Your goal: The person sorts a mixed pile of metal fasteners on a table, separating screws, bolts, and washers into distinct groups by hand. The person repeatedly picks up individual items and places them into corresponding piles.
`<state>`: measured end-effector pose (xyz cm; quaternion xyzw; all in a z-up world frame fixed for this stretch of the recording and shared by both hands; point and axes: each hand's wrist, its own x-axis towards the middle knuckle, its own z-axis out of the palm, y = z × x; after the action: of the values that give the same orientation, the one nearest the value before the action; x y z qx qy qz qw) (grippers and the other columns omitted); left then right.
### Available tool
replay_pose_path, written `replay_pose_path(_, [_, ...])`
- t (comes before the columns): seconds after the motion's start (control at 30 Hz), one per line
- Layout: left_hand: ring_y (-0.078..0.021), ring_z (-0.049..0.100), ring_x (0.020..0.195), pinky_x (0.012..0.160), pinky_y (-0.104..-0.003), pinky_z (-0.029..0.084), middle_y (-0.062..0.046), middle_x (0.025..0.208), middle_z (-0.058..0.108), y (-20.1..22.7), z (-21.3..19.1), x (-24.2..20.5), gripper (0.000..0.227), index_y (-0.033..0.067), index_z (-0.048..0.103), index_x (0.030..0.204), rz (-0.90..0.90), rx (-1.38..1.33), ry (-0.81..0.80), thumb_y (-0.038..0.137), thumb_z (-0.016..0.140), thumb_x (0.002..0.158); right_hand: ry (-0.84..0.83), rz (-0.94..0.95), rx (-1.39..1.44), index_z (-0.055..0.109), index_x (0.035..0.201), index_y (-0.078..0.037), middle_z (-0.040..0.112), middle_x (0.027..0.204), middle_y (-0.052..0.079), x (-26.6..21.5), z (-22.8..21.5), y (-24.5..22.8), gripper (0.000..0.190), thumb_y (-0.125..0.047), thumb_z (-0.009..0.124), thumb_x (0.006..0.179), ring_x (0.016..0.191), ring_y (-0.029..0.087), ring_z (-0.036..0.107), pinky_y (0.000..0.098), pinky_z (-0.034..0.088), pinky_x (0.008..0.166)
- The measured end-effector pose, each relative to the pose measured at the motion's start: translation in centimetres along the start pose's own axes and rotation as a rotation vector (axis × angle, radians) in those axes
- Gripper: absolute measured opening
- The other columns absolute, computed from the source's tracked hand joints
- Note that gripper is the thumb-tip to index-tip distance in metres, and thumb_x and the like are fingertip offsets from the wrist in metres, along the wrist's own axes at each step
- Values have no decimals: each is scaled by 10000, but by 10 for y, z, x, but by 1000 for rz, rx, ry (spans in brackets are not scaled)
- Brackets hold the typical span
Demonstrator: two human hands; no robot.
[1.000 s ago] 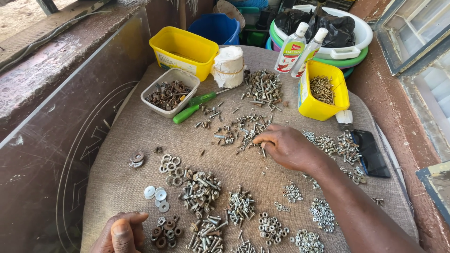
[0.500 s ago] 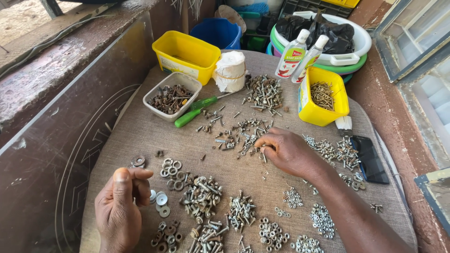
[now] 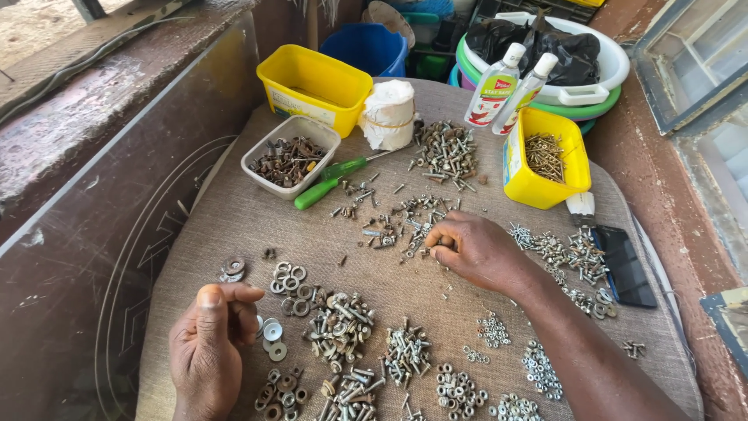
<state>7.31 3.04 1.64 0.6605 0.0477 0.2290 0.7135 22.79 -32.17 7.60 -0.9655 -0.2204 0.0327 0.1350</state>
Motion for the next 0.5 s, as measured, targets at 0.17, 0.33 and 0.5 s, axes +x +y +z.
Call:
replay_pose_path(0.17, [-137, 502, 561, 537, -272, 396, -55, 623, 558, -4, 1, 1, 587, -12, 754, 1000, 13, -35, 15, 436, 411, 1166, -44, 166, -15, 753, 958, -256, 708, 990, -59, 0, -8, -9, 83, -278, 725, 883, 816, 147, 686, 379, 519, 714])
replay_pose_path(0.33, [-136, 498, 561, 541, -276, 406, -61, 618, 561, -6, 1, 2, 577, -19, 747, 1005, -5, -72, 1, 426, 416, 1163, 54, 152, 24, 780, 971, -231, 735, 1028, -57, 7, -5, 4, 130, -243, 713, 859, 852, 145, 717, 362, 540, 738])
replay_pose_path(0.5, [-130, 482, 570, 549, -283, 388, -44, 626, 555, -4, 2, 1, 587, -3, 768, 992, -13, -13, 1, 436, 416, 1158, -54, 127, -21, 828, 1166, -301, 631, 1045, -23, 10, -4, -2, 280, -288, 619, 980, 884, 202, 670, 430, 523, 746])
